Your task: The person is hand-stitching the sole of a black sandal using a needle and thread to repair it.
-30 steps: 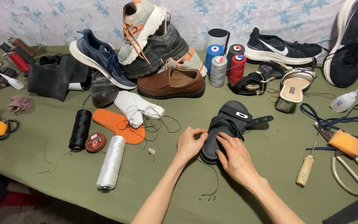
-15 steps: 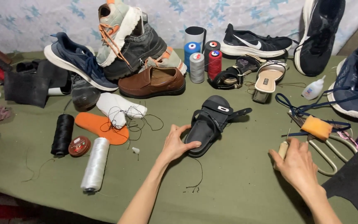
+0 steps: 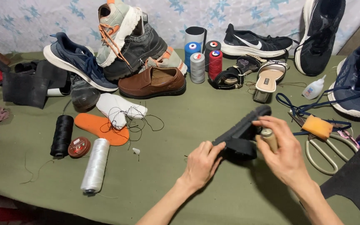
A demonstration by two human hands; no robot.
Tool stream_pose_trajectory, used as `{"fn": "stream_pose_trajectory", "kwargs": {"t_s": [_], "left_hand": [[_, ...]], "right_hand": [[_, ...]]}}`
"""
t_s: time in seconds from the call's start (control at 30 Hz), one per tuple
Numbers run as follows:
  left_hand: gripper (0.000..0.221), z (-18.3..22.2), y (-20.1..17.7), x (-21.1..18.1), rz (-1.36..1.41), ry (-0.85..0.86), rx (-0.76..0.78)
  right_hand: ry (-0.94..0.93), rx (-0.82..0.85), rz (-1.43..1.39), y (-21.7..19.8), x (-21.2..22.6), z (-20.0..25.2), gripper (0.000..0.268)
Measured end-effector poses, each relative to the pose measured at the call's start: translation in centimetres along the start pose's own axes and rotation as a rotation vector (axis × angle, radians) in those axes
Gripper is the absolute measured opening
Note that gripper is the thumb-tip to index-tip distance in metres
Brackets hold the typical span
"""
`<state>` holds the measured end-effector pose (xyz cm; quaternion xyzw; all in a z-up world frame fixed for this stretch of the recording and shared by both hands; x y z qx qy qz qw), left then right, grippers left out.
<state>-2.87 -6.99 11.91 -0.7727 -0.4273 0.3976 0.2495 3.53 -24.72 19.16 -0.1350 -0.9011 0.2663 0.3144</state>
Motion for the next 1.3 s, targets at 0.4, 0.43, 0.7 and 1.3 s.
{"fn": "stream_pose_trajectory", "kwargs": {"t_s": [0.4, 0.43, 0.7, 1.3], "left_hand": [[0.032, 2.3, -0.1, -1.8, -0.129, 0.179, -0.235], [0.032, 2.0, -0.6, -2.1, -0.13, 0.177, -0.236], [0.012, -0.3, -0.6, 0.3, 0.246, -0.253, -0.039], [0.02, -0.3, -0.1, -0.5, 0.146, -0.121, -0.011]], "right_hand": [[0.197, 0.4, 0.173, 5.0, -5.2, 0.8, 0.029], [0.196, 0.402, 0.172, 5.0, -5.3, 1.0, 0.029], [0.169, 0.374, 0.165, 4.7, -5.3, 1.4, 0.024], [0.221, 0.416, 0.174, 4.8, -5.6, 1.2, 0.025]]}}
Point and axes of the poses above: each hand's wrist, its own z-axis away from the middle knuckle, its own y-axis out of the palm, x = y × z, the point moved 10 cm from there along -z, towards the middle knuckle, and after that the axes turned 14 degrees about -y, right-handed, at the moved point
